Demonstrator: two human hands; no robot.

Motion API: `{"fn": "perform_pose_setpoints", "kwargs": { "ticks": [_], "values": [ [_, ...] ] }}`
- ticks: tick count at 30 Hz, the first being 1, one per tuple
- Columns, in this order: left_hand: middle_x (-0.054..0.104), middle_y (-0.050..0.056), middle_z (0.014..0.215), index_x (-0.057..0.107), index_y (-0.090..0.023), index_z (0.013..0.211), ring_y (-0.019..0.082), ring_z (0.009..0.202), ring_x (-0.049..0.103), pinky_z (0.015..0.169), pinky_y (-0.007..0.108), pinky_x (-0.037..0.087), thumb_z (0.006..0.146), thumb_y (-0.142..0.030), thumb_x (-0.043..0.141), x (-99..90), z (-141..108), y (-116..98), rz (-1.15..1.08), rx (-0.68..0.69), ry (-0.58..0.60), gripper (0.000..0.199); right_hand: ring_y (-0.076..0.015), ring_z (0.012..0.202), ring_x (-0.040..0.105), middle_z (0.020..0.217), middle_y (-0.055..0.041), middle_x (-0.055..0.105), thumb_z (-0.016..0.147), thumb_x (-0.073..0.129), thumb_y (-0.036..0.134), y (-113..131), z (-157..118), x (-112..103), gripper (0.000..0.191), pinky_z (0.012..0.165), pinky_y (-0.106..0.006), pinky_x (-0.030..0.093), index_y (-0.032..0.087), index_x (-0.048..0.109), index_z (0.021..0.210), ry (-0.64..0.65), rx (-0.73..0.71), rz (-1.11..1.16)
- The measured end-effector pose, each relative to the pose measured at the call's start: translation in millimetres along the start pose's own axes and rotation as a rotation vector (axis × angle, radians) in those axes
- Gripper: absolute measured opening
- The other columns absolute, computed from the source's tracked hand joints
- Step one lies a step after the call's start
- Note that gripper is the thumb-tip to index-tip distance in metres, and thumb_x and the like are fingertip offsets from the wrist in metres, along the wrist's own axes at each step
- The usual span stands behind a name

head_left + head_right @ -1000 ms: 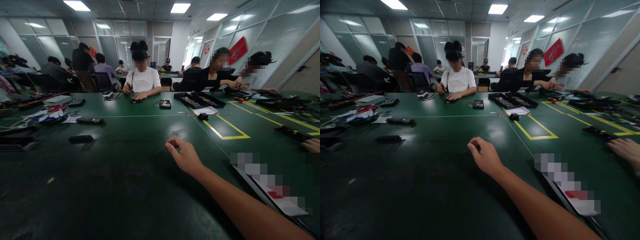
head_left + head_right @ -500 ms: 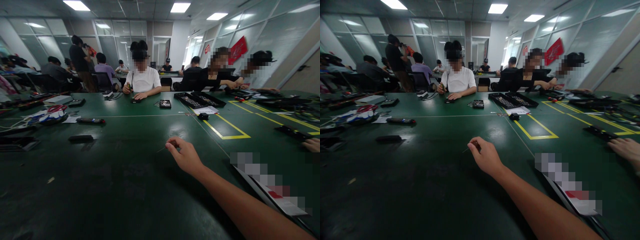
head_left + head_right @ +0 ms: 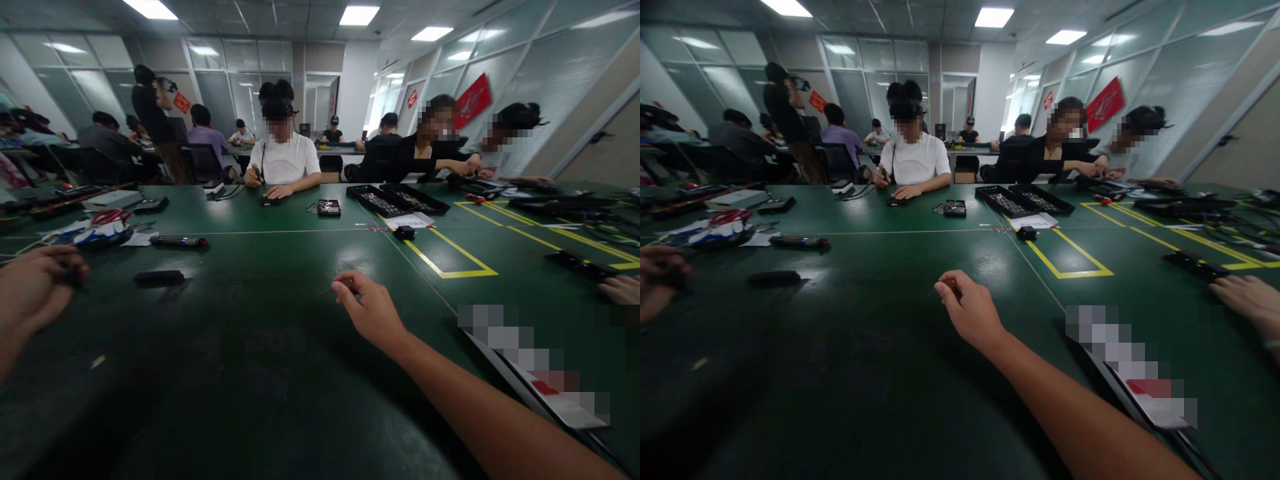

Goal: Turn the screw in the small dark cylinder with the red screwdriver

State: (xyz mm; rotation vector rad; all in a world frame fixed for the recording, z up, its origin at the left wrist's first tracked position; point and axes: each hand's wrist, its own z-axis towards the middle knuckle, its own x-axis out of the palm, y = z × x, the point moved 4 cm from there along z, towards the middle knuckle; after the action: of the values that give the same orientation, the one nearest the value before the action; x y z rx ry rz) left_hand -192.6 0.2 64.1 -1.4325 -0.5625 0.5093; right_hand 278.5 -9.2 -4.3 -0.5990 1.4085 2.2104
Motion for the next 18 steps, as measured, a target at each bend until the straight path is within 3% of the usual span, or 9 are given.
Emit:
{"fn": "perform_pose_setpoints", "kwargs": {
  "ticks": [2, 6, 10, 14, 18],
  "values": [
    [0.051, -0.002, 0.072, 0.054, -0.010, 0.084, 0.005, 0.070, 0.050, 0.066, 0.010, 0.044, 0.080, 0.011, 0.032, 28.4, -11, 9, -0.020, 0.013, 0.072, 0.031, -0.0206, 0.077, 0.071, 0.086, -0.0033, 0.075, 0.097, 0.057, 0.039, -1, 0, -2, 0.020, 0.069, -0.033, 0.052, 0.023, 0.065, 0.106, -0.046, -0.006, 0.018],
    [0.056, 0.003, 0.078, 0.058, -0.011, 0.093, 0.012, 0.074, 0.055, 0.066, 0.020, 0.049, 0.073, -0.002, 0.045, 113.6, -68, 31, -0.201, -0.145, 0.425, 0.025, -0.0234, 0.093, 0.072, 0.103, -0.0075, 0.075, 0.096, 0.059, 0.035, -4, 1, -8, 0.020, 0.083, -0.039, 0.054, 0.022, 0.062, 0.111, -0.152, -0.020, 0.095],
    [0.058, 0.001, 0.093, 0.056, -0.016, 0.105, 0.013, 0.084, 0.058, 0.074, 0.023, 0.050, 0.052, 0.005, 0.056, 181.7, -133, 49, -0.265, -0.231, 0.715, 0.057, -0.0210, 0.083, 0.070, 0.094, -0.0056, 0.074, 0.098, 0.056, 0.039, -5, 2, -14, 0.023, 0.077, -0.037, 0.053, 0.022, 0.062, 0.112, -0.232, -0.012, 0.167],
    [0.057, 0.000, 0.097, 0.054, -0.018, 0.106, 0.012, 0.087, 0.057, 0.079, 0.025, 0.048, 0.056, 0.002, 0.063, 221.5, -173, 67, -0.298, -0.249, 0.866, 0.054, -0.0173, 0.071, 0.063, 0.081, -0.0007, 0.067, 0.099, 0.056, 0.044, -3, 0, -23, 0.023, 0.068, -0.033, 0.049, 0.023, 0.064, 0.099, -0.328, -0.037, 0.181],
    [0.061, 0.002, 0.100, 0.055, -0.016, 0.106, 0.014, 0.094, 0.059, 0.088, 0.028, 0.046, 0.067, -0.003, 0.069, 235.1, -192, 84, -0.119, -0.059, 0.975, 0.044, -0.0159, 0.070, 0.059, 0.075, 0.0020, 0.060, 0.099, 0.056, 0.045, 1, -2, -31, 0.024, 0.066, -0.031, 0.046, 0.024, 0.061, 0.089, -0.437, -0.081, 0.238]
  ]
}}
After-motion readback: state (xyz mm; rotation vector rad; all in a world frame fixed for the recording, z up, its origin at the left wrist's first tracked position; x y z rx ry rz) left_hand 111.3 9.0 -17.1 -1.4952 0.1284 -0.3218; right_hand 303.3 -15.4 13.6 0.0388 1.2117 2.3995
